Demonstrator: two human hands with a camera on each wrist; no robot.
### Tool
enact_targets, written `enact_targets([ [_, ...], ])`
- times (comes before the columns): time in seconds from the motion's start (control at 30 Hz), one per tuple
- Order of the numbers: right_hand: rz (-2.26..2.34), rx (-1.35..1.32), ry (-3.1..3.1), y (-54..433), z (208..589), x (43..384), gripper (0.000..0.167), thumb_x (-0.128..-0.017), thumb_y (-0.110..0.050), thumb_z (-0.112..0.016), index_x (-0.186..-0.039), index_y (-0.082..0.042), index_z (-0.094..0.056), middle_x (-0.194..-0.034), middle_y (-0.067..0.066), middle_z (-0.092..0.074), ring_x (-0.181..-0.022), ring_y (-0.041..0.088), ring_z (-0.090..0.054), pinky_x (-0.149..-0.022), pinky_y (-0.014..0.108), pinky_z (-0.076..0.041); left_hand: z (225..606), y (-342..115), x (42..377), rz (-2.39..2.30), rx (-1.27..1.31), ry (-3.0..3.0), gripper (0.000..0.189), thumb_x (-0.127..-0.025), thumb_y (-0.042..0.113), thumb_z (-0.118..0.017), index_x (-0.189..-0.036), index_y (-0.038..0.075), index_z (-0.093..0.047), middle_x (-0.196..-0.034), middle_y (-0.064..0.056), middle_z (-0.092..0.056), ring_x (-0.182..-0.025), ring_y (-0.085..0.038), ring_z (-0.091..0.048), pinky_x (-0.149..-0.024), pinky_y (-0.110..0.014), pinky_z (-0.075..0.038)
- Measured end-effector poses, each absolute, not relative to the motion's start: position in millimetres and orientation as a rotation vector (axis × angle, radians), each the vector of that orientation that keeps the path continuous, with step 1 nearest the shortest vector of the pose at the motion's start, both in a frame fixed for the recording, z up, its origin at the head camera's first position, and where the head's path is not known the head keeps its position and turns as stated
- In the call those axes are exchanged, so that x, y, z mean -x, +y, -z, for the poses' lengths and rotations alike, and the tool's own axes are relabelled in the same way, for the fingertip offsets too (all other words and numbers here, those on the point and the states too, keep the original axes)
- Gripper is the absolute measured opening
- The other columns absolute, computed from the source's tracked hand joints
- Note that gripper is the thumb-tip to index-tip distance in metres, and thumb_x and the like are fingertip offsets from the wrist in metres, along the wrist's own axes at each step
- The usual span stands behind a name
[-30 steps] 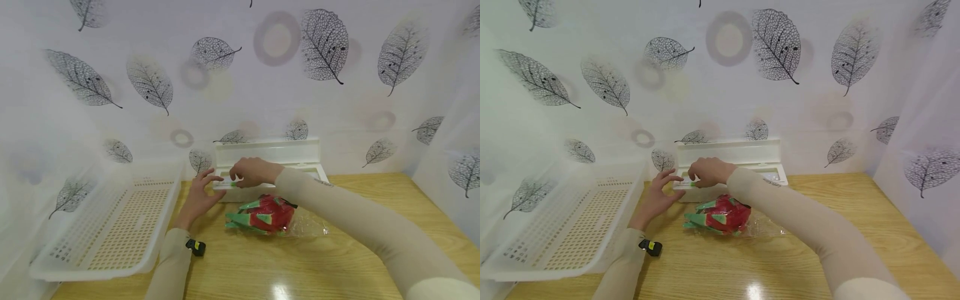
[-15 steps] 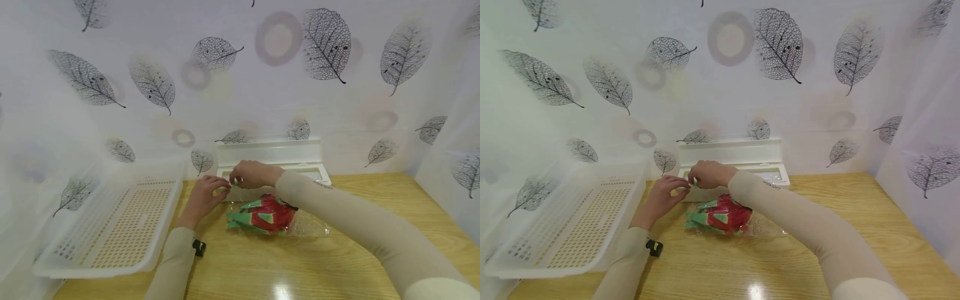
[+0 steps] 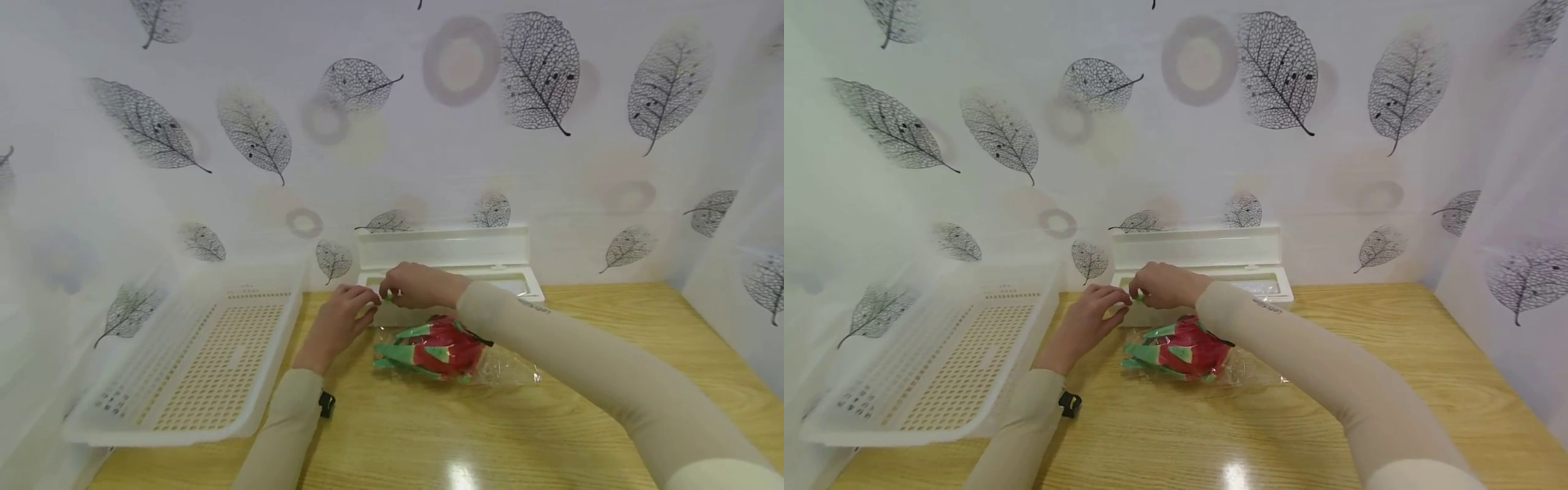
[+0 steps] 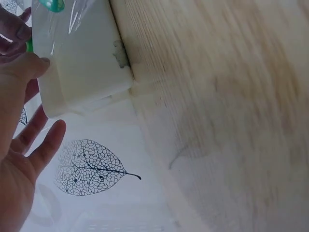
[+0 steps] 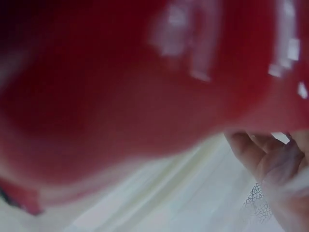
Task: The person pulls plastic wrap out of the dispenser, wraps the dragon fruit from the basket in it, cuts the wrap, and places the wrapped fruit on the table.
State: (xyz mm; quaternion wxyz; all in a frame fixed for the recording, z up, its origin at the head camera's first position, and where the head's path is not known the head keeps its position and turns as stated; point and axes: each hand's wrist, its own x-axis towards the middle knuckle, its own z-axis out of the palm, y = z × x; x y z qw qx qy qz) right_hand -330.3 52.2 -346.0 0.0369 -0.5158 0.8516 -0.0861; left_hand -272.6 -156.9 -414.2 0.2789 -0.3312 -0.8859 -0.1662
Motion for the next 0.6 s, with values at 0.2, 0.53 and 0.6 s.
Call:
enact_targets([
  [0.2, 0.258, 1.566, 2.627, 54.0, 345.5, 327.9, 0.023, -0.093, -0.004, -0.066, -0.113, -0.007, -0.076, -0.103, 0.007, -0.076, -0.091, 0.021, -0.069, -0.082, 0.033, -0.058, 414.8, -155.7, 271.0, 0.490, 0.826, -2.440, 0.011, -0.091, 0.008, -0.076, -0.100, 0.015, -0.073, -0.108, -0.002, -0.077, -0.104, -0.027, -0.065, -0.083, -0.041, -0.061],
  [0.53, 0.243, 1.507, 2.660, 56.1, 344.6, 322.3, 0.027, -0.093, -0.005, -0.066, -0.118, -0.009, -0.075, -0.107, 0.006, -0.076, -0.096, 0.022, -0.070, -0.085, 0.035, -0.058, 416.1, -157.1, 270.7, 0.501, 0.815, -2.438, 0.011, -0.091, 0.009, -0.077, -0.100, 0.016, -0.073, -0.110, -0.001, -0.078, -0.105, -0.026, -0.066, -0.084, -0.041, -0.061],
  [0.6, 0.244, 1.506, 2.668, 56.6, 344.3, 322.1, 0.027, -0.093, -0.005, -0.066, -0.118, -0.009, -0.075, -0.107, 0.006, -0.076, -0.095, 0.022, -0.070, -0.084, 0.036, -0.058, 415.1, -156.8, 270.4, 0.505, 0.813, -2.431, 0.012, -0.091, 0.009, -0.077, -0.099, 0.016, -0.073, -0.109, -0.001, -0.078, -0.104, -0.025, -0.066, -0.084, -0.041, -0.060],
])
